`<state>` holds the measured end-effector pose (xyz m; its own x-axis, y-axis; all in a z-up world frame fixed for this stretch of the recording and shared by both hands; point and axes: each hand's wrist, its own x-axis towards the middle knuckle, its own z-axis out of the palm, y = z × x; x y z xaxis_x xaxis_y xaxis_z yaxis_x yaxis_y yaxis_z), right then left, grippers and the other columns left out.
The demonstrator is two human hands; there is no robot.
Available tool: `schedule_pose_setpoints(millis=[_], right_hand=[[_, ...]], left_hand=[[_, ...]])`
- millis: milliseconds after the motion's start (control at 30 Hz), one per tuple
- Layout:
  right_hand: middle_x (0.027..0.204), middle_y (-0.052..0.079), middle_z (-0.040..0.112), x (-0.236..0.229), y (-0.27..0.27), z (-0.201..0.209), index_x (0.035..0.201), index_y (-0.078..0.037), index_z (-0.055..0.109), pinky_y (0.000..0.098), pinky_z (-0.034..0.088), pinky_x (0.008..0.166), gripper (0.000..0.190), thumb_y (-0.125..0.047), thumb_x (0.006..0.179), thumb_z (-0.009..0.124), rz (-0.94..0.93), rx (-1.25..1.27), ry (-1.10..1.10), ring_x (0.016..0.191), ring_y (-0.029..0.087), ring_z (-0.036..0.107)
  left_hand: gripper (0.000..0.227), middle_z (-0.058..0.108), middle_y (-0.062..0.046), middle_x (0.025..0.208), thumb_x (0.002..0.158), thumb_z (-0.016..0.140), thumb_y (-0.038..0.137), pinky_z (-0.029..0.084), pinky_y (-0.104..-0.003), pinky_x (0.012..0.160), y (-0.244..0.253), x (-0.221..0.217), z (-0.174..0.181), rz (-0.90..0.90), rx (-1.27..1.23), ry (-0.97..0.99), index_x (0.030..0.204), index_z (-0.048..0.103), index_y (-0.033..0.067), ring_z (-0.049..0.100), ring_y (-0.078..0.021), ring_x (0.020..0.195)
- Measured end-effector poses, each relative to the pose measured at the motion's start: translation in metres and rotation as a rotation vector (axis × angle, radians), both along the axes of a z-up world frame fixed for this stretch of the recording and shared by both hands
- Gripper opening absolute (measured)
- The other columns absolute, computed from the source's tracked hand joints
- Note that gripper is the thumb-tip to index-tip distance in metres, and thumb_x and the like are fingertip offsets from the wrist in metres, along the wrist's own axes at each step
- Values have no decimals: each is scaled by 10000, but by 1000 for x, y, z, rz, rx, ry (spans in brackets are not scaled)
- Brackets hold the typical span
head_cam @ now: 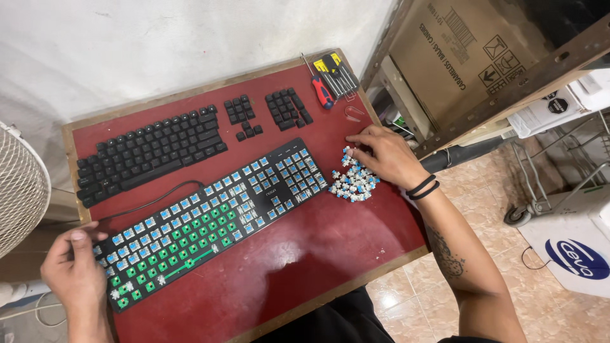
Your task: The person installs blue and white mechanical switches onto a keyboard PCB, picking them one by one from a pile and pressing them into place. The person works across the board, filling empty switch sockets until the entire PCB is populated.
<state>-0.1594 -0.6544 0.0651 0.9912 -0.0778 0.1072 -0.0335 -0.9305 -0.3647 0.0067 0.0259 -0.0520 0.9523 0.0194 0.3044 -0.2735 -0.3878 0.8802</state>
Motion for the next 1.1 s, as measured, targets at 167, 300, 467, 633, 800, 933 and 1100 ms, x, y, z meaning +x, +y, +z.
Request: schedule_pose_setpoints(millis=[167, 300, 467, 633, 800, 933, 1100], right_hand=[[1203, 44, 801, 7, 0, -4, 1341, -200, 892, 498, 581, 1024, 323, -453, 1158, 810, 30, 20, -40, 1173, 320, 787], [1155, 0, 901, 7, 3, 2, 1180, -181, 861, 458, 572, 1002, 222, -374, 1089, 924, 57, 95, -104, 1051, 258, 810], [1168, -24, 918, 8, 4, -3, 1187, -183, 855, 430, 580, 1040, 206, -296, 1061, 973, 52, 142, -143, 1051, 223, 817], [1269, 24, 896, 9, 17, 15, 1288, -131, 830, 394, 647, 1091, 280, -101, 1047, 969, 117, 240, -206, 1129, 199, 837], [1290, -2, 901, 6, 26, 18, 1316, -142, 843, 291, 595, 924, 159, -154, 1159, 821, 110, 498, -54, 1090, 114, 793], [1384, 48, 929, 8, 42, 20, 1466, -101, 806, 280, 638, 1023, 307, -98, 1160, 780, 151, 591, -18, 1326, 154, 859], [1362, 97, 893, 21, 67, 26, 1412, -53, 772, 320, 684, 1109, 216, -65, 1223, 668, 254, 710, 29, 1298, 194, 862]], left_hand=[[425, 819, -119, 1249, 1552, 645, 378, 560, -348, 1132, -1, -2, 3, 14, 25, 8, 1437, 813, 6, 774, -197, 1182], [403, 810, -113, 1227, 1555, 642, 357, 557, -346, 1077, -6, -7, 11, 30, 36, 31, 1457, 824, 11, 768, -195, 1165], [433, 817, -141, 1282, 1551, 644, 363, 562, -368, 1123, -2, -4, 5, 10, 20, 8, 1410, 799, -16, 775, -222, 1174], [477, 826, -126, 1272, 1546, 638, 410, 567, -391, 1153, -1, -3, 4, 11, 57, -14, 1391, 811, -6, 791, -230, 1203], [480, 817, -109, 1227, 1510, 633, 454, 548, -357, 1099, -2, -3, 5, 12, 15, 31, 1421, 805, 15, 768, -191, 1163], [458, 819, -101, 1171, 1503, 642, 443, 562, -357, 1124, -10, -7, 18, 32, 23, 36, 1427, 822, 28, 777, -185, 1160], [439, 829, -62, 1121, 1448, 660, 467, 564, -334, 1076, -15, -9, 26, 40, 8, 62, 1407, 844, 71, 762, -149, 1120]])
